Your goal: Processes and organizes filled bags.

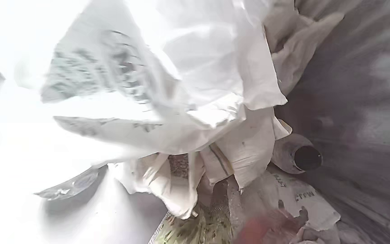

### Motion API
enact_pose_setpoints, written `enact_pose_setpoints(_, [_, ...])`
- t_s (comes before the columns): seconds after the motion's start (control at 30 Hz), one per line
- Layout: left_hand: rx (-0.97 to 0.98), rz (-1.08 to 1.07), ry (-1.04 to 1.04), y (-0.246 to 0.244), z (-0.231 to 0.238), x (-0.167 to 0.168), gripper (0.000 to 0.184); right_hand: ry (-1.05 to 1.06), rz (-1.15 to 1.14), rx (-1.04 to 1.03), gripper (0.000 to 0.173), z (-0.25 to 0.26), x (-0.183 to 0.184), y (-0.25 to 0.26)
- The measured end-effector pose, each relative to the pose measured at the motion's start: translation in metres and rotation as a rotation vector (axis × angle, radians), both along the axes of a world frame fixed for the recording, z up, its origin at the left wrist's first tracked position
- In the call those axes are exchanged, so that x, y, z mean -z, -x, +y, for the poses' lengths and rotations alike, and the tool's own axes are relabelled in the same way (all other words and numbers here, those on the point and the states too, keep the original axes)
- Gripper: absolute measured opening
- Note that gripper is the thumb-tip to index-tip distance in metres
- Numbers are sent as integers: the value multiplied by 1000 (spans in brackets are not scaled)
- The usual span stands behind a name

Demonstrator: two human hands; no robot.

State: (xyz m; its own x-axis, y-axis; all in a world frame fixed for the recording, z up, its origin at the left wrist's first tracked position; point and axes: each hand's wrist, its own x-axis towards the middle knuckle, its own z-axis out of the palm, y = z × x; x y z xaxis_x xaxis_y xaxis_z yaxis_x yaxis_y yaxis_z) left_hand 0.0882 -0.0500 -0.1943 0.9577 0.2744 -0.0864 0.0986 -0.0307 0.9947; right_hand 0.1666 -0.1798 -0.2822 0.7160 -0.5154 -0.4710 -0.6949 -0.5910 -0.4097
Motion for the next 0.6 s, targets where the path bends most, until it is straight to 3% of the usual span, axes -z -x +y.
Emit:
enact_pose_setpoints(0.1, [-409, 32, -729, 45, 115, -5, 57, -68, -171, -129, 85, -4, 14, 57])
enact_pose_setpoints(0.17, [-574, 109, -1162, 65, 198, 3, 65, -129, -196, -147, 86, 10, -9, 73])
enact_pose_setpoints(0.2, [-583, 149, -1251, 71, 237, 10, 69, -158, -191, -157, 86, 20, -26, 77])
enact_pose_setpoints(0.3, [-495, 221, -1209, 70, 293, 25, 90, -160, -206, -200, 84, 35, -66, 87])
enact_pose_setpoints(0.37, [-378, 243, -1134, 65, 279, 22, 99, -164, -237, -263, 83, 36, -86, 95])
enact_pose_setpoints(0.43, [-309, 241, -1130, 71, 251, 20, 103, -252, -186, -266, 68, 48, -112, 97])
enact_pose_setpoints(0.5, [-312, 296, -1114, 77, 236, 28, 99, -424, -74, -191, 46, 80, -132, 90])
enact_pose_setpoints(0.6, [-299, 401, -1041, 81, 236, 35, 98, -715, 7, -125, 38, 140, -130, 65])
